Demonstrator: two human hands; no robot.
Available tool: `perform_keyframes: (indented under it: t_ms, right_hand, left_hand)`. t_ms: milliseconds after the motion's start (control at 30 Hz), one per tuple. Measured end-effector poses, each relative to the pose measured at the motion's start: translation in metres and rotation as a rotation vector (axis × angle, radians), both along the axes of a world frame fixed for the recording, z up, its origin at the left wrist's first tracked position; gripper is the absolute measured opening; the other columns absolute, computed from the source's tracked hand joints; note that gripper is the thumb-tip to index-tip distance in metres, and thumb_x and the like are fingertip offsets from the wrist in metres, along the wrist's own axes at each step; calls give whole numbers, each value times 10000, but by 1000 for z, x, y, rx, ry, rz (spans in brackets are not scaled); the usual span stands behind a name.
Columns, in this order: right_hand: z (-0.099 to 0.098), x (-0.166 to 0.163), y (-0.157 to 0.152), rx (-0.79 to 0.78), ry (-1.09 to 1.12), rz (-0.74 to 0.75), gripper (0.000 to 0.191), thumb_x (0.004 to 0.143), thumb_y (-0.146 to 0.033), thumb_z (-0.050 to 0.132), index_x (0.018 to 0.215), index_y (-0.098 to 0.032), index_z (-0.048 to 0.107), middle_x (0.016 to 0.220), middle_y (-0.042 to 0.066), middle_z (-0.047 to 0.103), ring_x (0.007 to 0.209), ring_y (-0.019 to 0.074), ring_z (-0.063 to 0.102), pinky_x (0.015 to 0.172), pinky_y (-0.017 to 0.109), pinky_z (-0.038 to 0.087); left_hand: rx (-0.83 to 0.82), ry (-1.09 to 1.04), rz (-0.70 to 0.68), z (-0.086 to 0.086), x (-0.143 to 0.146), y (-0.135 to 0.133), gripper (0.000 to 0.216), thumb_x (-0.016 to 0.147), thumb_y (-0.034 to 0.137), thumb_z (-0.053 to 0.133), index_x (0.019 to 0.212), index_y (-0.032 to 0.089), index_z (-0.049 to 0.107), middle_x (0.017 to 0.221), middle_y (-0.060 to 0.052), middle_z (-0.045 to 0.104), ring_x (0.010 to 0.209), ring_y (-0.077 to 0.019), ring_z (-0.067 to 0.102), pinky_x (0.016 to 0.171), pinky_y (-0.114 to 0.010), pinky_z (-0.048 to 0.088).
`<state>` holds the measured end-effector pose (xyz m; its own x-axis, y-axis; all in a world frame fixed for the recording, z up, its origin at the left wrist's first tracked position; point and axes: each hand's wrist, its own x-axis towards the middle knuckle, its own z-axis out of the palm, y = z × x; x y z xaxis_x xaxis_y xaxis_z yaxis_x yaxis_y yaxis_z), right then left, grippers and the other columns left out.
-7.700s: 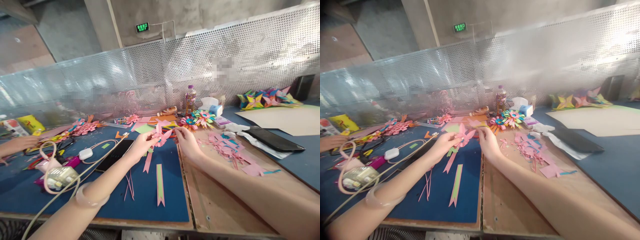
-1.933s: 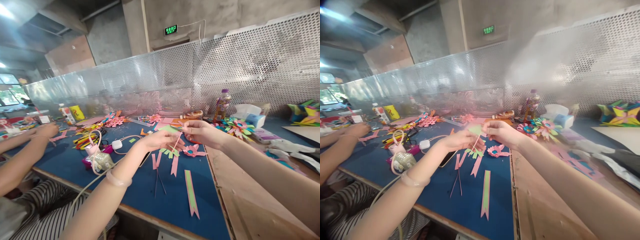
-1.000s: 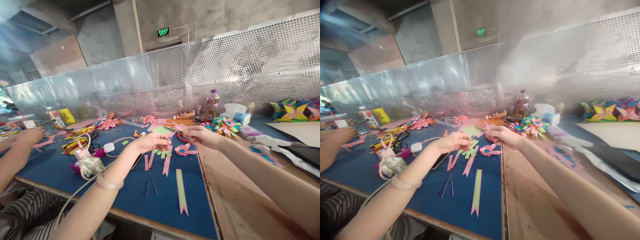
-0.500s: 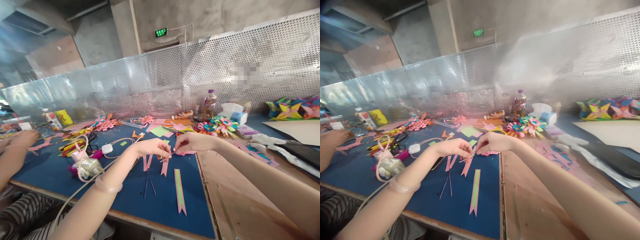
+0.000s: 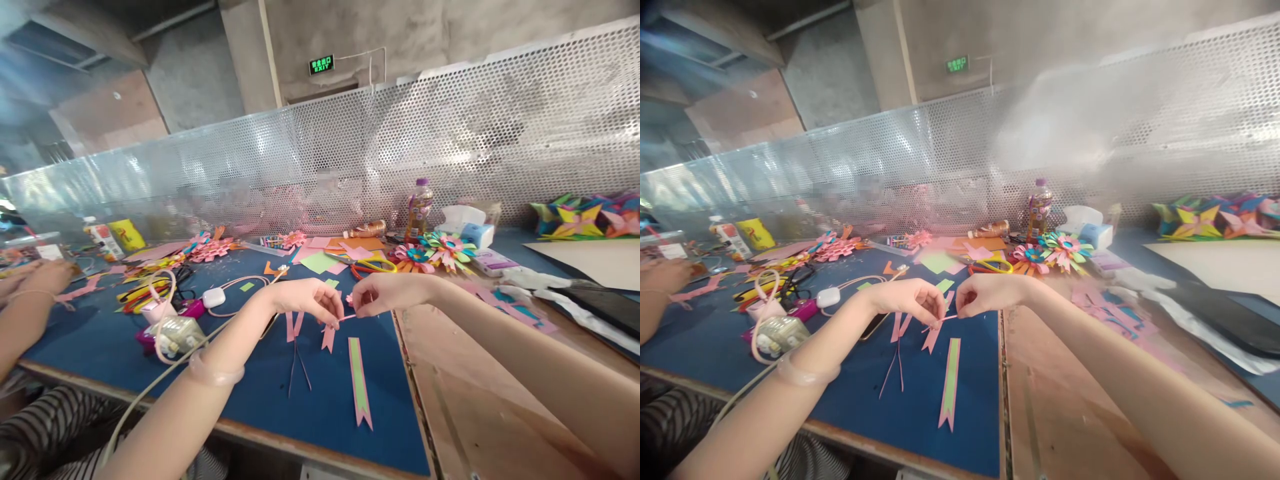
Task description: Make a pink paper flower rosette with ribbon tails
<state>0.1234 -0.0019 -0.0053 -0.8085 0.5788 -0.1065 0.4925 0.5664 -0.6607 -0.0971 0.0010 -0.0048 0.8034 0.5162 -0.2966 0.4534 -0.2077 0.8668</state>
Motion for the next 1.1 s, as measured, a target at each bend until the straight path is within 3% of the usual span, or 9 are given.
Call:
perform_keyframes:
  t_ms: [167,300,633,767,1100]
  right_hand:
    - [-1,0,0,-61,14,27,130,718,-236,595,809,-144,614,765,11,619,694,107,546,599,199,402]
    - [-4,-1,2,-99,18,63,240,700,-243,622,918,-144,624,777,24,638,717,124,572,627,215,422]
    - [0,-1,0,47,7,38,162,720,-273,608,822,-162,667,794,22,658,717,129,562,631,225,402]
    - [-4,-1,2,-85,137,-4,219,721,-325,617,859,-159,653,753,26,646,678,125,547,600,232,395]
    - [-16,-6,10,-249,463,-211,207,672,-318,669,787,-146,653,711,15,613,579,87,491,530,226,366]
  left_hand:
    - [-26,17,-2,1,1,0,255,655,218,706,903,185,659,799,-26,671,767,-141,621,748,-276,474]
    - [2,-1,33,1,1,0,276,648,237,713,916,192,664,817,-30,678,764,-141,625,739,-274,472]
    - [40,-37,92,0,-2,3,259,652,217,709,902,177,656,823,-40,683,728,-129,619,622,-225,445]
    - [42,-81,120,1,-4,6,252,650,216,713,889,169,652,796,-41,678,683,-121,613,558,-209,422]
    - [156,-178,278,3,-6,9,181,666,220,698,828,153,658,766,-42,677,702,-128,615,657,-258,465]
